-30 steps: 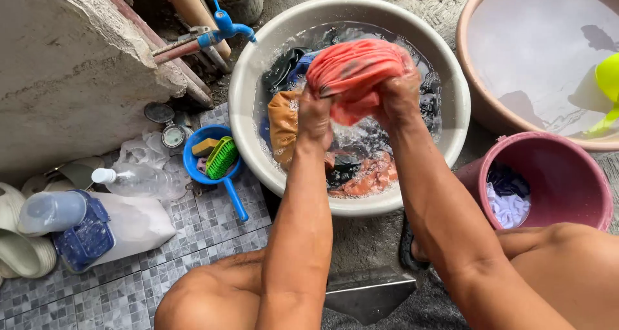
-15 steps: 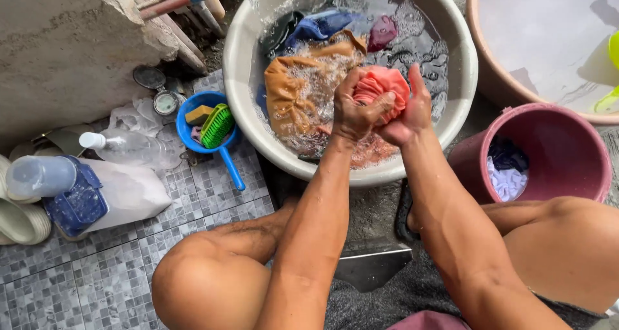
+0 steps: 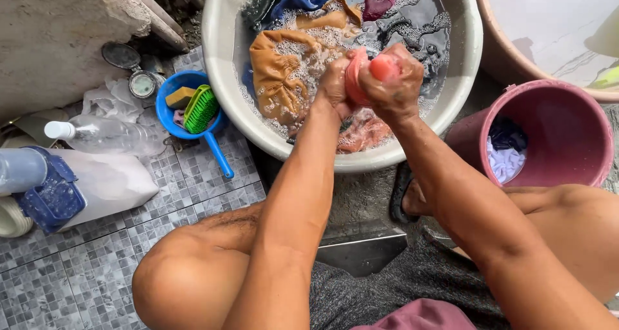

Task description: The person washes clothes by hand, scrubbing and wringing a pink shirt, a brown garment, and a black garment one at a time in a basin of soapy water. They place the wrung items into a red bucket, then continue scrubbing and rinsing a blue garment and the brown garment in the basin under a running tap.

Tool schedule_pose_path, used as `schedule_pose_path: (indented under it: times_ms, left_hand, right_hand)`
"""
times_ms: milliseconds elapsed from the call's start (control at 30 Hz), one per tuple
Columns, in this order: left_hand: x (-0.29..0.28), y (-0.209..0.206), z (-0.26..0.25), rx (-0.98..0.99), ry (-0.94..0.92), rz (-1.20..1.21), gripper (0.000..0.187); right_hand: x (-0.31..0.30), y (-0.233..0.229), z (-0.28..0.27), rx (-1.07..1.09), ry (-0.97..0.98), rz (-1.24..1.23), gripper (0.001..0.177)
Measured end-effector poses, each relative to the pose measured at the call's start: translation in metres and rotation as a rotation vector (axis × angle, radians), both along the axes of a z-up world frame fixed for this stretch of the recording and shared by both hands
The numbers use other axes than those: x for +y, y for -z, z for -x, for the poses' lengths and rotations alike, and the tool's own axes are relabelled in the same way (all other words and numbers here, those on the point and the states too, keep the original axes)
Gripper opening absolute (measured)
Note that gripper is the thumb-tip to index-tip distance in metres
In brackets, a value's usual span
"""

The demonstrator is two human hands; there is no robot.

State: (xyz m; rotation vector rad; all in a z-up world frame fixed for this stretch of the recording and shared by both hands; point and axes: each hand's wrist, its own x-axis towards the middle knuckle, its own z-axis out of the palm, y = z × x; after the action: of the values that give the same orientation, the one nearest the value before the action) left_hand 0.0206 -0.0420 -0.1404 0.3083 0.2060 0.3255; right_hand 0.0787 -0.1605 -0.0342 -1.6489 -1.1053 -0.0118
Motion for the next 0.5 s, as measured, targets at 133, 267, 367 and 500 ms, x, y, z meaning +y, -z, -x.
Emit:
schedule_pose_path:
  times_ms: [133, 267, 367, 500]
  left_hand:
    - [0.003, -0.030, 0.009, 0.042, 0.231, 0.030, 0.008]
    - [0.005, -0.051, 0.018, 0.145, 0.366, -0.233, 0.017]
    - [0.010, -0.057, 0.015, 0.101, 0.472, -0.324, 0.016]
    - [0.018, -0.060, 0.012, 0.056, 0.661, -0.646, 0.017]
  right_hand:
    - [-0.008, 0.003, 0.000, -0.285, -0.052, 0.059, 0.030]
    - [-0.015, -0.023, 0.013, -0.554, -0.164, 0.048, 0.027]
    - [-0.020, -0.047, 0.021, -0.643, -0.214, 0.032, 0.023]
    - [-0.028, -0.052, 0.028, -0.731, -0.295, 0.056, 0.023]
